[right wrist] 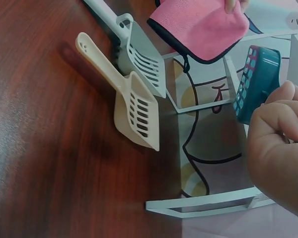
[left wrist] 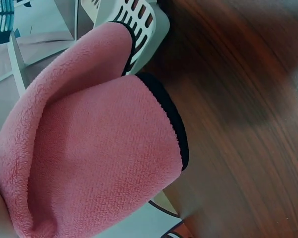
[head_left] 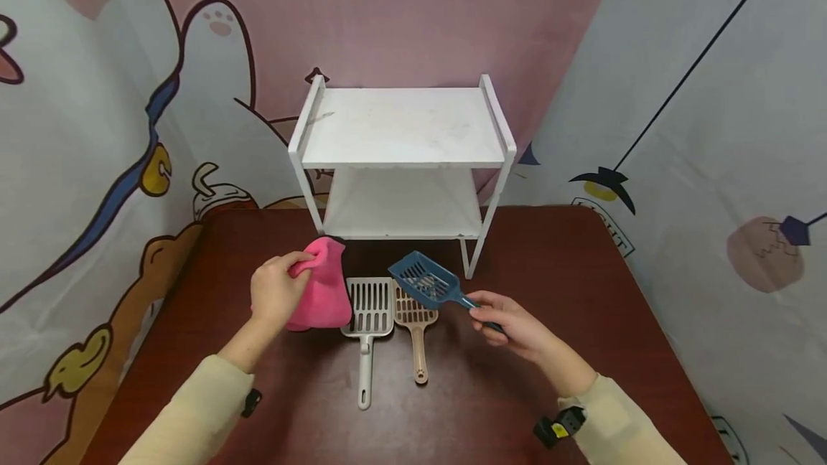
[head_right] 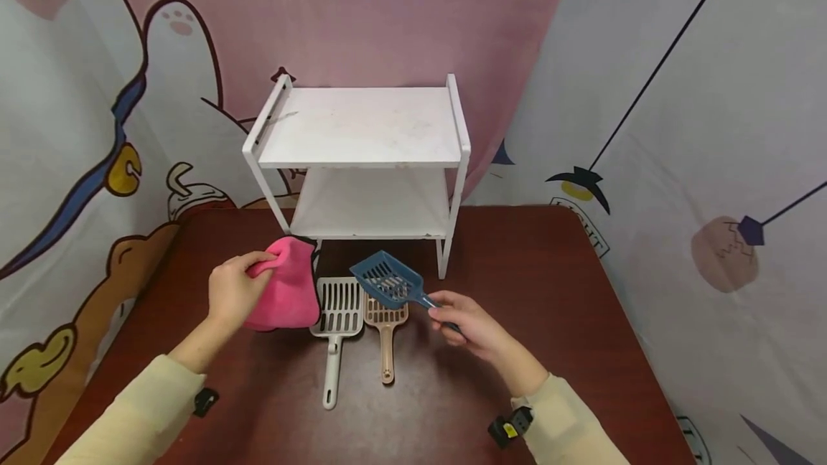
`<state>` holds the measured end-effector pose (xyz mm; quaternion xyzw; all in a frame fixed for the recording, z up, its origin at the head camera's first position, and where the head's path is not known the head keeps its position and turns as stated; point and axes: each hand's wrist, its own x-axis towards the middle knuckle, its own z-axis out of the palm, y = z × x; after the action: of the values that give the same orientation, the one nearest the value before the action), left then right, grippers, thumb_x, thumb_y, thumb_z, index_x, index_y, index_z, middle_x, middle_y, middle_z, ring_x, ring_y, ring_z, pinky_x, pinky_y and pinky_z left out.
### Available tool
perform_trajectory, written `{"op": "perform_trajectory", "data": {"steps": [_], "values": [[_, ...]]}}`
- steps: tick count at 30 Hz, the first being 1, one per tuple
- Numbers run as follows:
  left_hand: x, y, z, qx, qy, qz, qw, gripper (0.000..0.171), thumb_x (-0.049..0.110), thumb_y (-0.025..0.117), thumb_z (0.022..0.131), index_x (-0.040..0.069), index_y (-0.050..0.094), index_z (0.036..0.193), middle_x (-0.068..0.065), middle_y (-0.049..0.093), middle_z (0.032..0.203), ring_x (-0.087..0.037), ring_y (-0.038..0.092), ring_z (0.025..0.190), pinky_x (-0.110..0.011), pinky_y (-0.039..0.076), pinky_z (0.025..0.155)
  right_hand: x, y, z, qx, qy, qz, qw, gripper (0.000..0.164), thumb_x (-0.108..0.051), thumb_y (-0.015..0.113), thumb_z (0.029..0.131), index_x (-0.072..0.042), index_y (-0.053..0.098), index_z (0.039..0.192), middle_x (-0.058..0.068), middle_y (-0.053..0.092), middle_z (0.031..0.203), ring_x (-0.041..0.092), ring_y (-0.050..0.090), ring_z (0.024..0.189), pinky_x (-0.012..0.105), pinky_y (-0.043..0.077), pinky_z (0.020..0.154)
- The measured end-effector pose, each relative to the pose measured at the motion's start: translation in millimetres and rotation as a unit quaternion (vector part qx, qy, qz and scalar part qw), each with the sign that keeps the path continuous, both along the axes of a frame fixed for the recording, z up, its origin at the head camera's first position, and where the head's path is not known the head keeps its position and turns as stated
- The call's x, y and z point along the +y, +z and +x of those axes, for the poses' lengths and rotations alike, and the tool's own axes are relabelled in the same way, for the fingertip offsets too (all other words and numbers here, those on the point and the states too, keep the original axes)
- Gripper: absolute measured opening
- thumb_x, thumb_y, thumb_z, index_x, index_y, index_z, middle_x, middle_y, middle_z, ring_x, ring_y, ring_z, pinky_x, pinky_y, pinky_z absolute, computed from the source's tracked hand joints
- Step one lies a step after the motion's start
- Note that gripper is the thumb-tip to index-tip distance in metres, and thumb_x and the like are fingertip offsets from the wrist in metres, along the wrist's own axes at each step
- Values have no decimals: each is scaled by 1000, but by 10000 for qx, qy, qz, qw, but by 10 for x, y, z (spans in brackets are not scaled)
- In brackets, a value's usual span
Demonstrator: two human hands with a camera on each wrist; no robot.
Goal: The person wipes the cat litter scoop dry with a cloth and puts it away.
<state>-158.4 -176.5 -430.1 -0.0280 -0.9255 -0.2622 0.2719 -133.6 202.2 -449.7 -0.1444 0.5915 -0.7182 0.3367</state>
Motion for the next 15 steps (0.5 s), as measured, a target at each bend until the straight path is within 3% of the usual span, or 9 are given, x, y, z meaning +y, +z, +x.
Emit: {"op": "perform_trajectory", "data": {"steps": [6, 15], "values": [[-81, -18, 3, -79, 129, 86, 9998, 15, 11, 75, 74, 7, 73, 89, -15, 69, 71, -27, 56, 59, -35, 38, 56, 18, 137, -2, 131, -79, 117, 9998, 15, -13, 45, 97, -13, 50, 111, -13, 55, 69, 1, 33, 41, 31, 14, 47], [-193, -44, 34, 19, 264, 66, 9996, 17, 13, 77, 73, 7, 73, 89, -17, 70, 74, -30, 59, 60, -37, 41, 55, 41, 363, 0, 368, -41, 89, 9993, 16, -10, 47, 95, -15, 52, 109, -13, 57, 70, 2, 32, 41, 31, 14, 46]]}}
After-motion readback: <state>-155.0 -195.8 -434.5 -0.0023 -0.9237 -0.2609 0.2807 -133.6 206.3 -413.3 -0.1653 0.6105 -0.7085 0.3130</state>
